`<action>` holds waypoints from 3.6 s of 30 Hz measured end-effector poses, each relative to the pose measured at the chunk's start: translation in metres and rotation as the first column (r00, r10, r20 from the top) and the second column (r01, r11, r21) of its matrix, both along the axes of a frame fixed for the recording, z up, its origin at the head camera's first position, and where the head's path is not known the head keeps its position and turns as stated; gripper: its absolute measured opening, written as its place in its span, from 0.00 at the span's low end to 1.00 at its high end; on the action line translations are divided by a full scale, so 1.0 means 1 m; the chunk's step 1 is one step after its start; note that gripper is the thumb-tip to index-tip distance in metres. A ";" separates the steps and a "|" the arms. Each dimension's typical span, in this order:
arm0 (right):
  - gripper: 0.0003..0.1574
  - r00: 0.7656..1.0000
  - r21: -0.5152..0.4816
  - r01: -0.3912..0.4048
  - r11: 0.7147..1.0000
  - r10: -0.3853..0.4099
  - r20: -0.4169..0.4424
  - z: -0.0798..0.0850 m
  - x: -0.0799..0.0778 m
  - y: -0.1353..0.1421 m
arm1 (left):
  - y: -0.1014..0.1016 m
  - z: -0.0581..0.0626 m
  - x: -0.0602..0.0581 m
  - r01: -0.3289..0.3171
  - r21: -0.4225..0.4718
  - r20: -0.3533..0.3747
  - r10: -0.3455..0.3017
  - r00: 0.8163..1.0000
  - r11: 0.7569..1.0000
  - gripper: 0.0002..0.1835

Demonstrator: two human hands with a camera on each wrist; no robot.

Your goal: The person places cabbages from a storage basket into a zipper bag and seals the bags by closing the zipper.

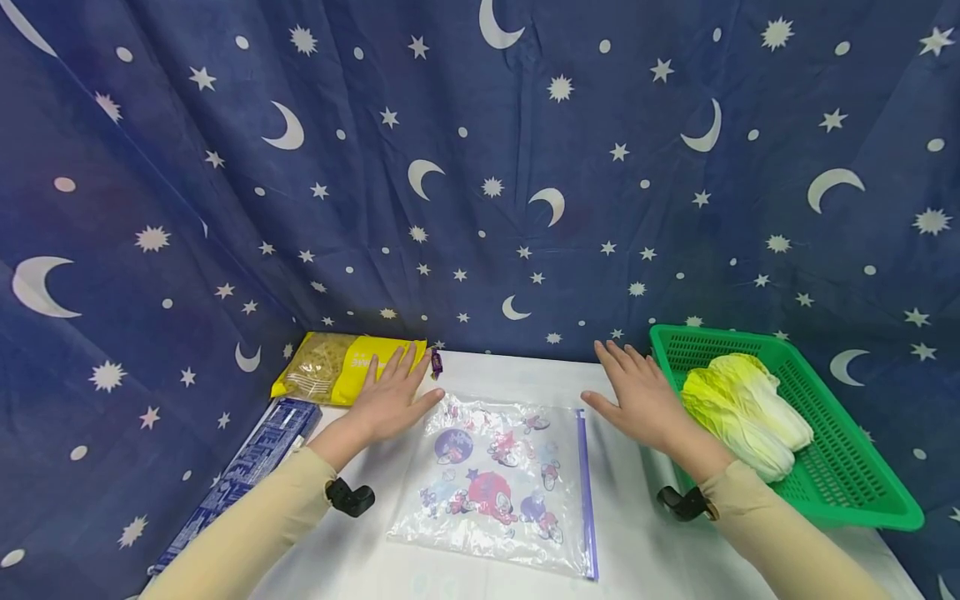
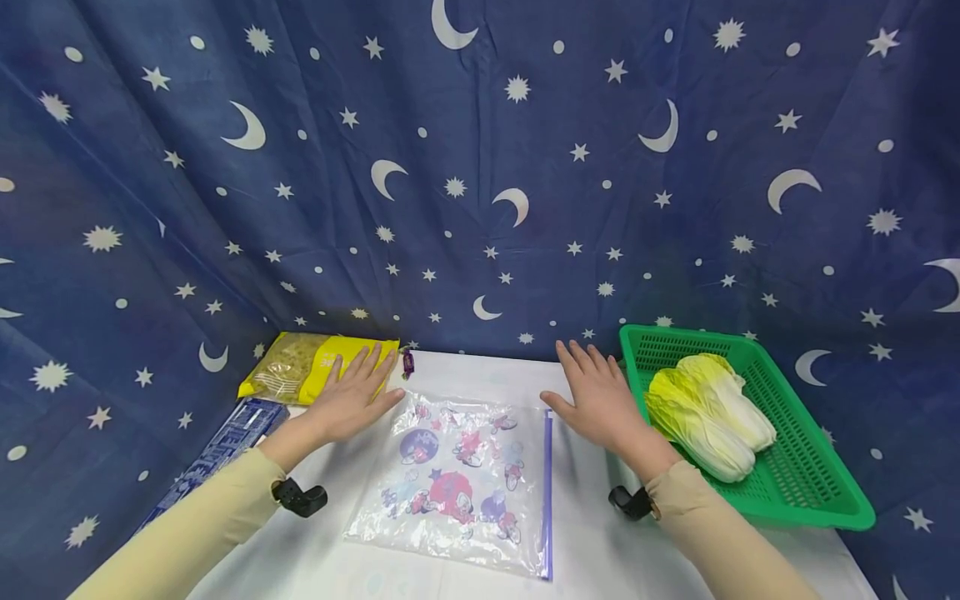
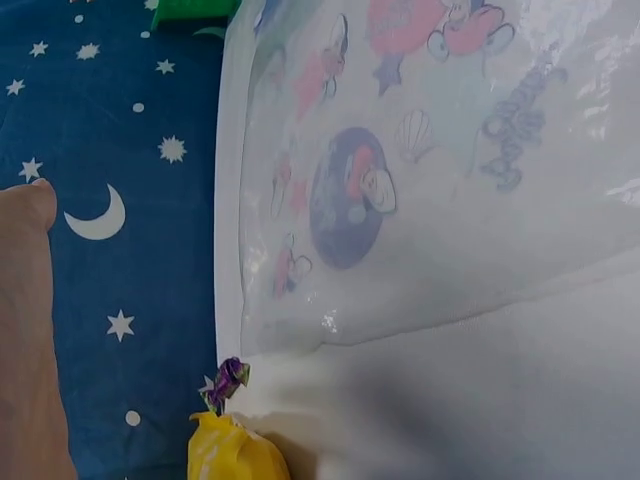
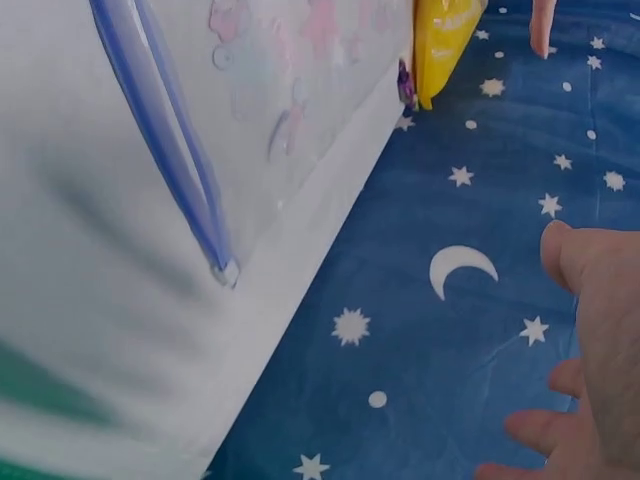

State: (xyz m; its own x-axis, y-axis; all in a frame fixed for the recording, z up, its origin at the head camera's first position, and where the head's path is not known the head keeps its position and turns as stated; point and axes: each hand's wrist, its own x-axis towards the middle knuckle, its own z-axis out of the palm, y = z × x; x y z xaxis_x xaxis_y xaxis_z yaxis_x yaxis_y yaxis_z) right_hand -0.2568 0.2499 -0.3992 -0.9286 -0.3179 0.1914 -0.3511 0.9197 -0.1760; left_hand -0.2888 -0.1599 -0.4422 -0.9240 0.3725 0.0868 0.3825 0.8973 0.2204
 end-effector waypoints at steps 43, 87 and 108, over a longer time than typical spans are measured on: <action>0.38 0.975 -0.456 0.061 0.888 0.044 0.217 -0.038 0.052 -0.017 | 0.044 -0.012 0.046 0.093 0.161 0.054 -0.103 0.993 0.983 0.44; 0.28 0.836 -0.595 0.435 0.675 -0.057 0.546 -0.085 0.058 -0.007 | 0.143 -0.030 0.076 0.280 0.097 0.145 -0.291 0.946 0.955 0.33; 0.24 0.804 -0.622 0.511 0.593 -0.073 0.591 -0.089 0.058 -0.006 | 0.213 -0.034 0.079 0.132 -0.070 0.110 -0.124 0.986 0.989 0.41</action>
